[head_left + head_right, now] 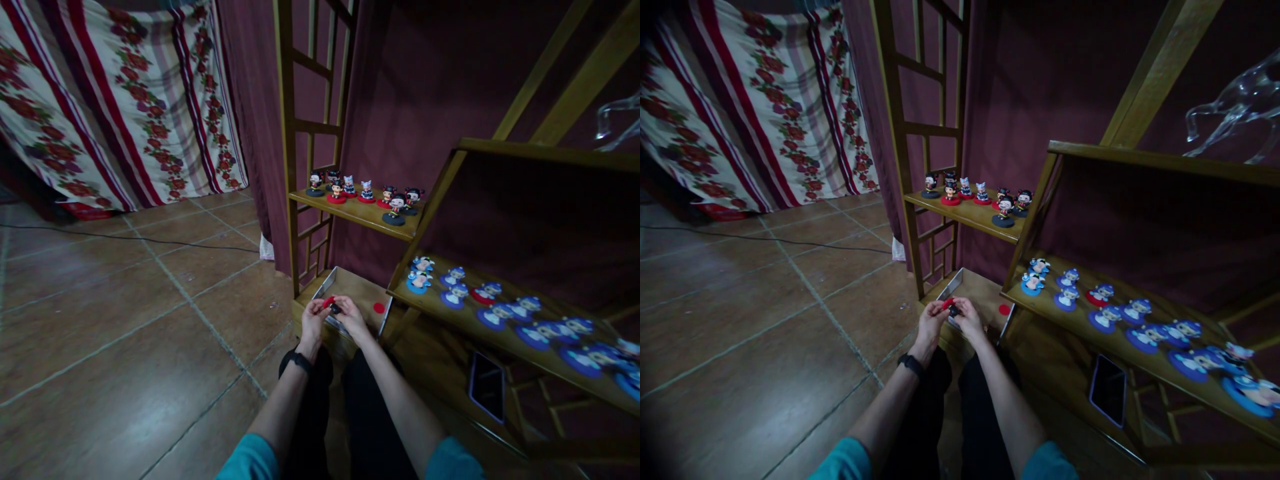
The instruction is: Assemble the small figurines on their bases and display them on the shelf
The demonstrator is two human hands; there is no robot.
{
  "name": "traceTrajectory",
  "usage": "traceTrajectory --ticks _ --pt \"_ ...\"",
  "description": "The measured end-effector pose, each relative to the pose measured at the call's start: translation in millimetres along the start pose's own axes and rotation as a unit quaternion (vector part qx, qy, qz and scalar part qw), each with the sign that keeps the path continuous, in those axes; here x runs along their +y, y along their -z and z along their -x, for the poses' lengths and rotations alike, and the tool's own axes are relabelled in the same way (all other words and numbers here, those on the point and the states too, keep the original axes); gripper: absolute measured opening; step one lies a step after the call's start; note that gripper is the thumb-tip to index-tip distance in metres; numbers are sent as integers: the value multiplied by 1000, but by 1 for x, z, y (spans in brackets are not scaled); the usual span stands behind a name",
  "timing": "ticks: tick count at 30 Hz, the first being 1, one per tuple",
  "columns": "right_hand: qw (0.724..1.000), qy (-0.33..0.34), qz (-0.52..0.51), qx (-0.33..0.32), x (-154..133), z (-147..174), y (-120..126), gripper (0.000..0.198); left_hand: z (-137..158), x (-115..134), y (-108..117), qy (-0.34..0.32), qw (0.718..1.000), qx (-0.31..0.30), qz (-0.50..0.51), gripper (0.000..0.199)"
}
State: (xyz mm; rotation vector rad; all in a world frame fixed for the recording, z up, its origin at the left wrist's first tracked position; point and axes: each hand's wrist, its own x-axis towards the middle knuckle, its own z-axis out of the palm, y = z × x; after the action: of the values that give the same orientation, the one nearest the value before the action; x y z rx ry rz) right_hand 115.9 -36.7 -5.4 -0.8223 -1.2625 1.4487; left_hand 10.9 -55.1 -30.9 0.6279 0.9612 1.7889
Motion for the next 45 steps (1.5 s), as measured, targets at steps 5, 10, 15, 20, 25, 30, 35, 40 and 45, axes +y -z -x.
traceTrajectory --ticks 5,10,15,20,25,30,35,40,45 --pt "998 -60 32 12 6 -1 3 34 -1 1 3 67 997 23 10 33" --pt "994 -101 37 34 11 -3 6 26 -1 3 4 120 992 21 19 27" --pt "993 -93 44 51 17 -5 9 19 -2 3 4 158 987 0 16 20" --pt "993 -95 47 59 20 -7 10 19 -2 3 4 181 983 -6 11 17" --pt "993 -99 17 67 22 -10 9 31 -3 4 1 202 979 1 13 13" --pt "992 -108 -39 46 25 -11 8 41 -5 6 0 252 967 -19 23 5" --pt "993 -94 -56 39 22 -10 8 42 -6 8 0 271 961 -36 27 5" --pt "994 -85 -47 47 21 -10 9 41 -5 9 1 272 960 -39 47 7" --pt "995 -86 -15 54 25 -11 8 40 -4 7 2 214 974 -34 67 15"
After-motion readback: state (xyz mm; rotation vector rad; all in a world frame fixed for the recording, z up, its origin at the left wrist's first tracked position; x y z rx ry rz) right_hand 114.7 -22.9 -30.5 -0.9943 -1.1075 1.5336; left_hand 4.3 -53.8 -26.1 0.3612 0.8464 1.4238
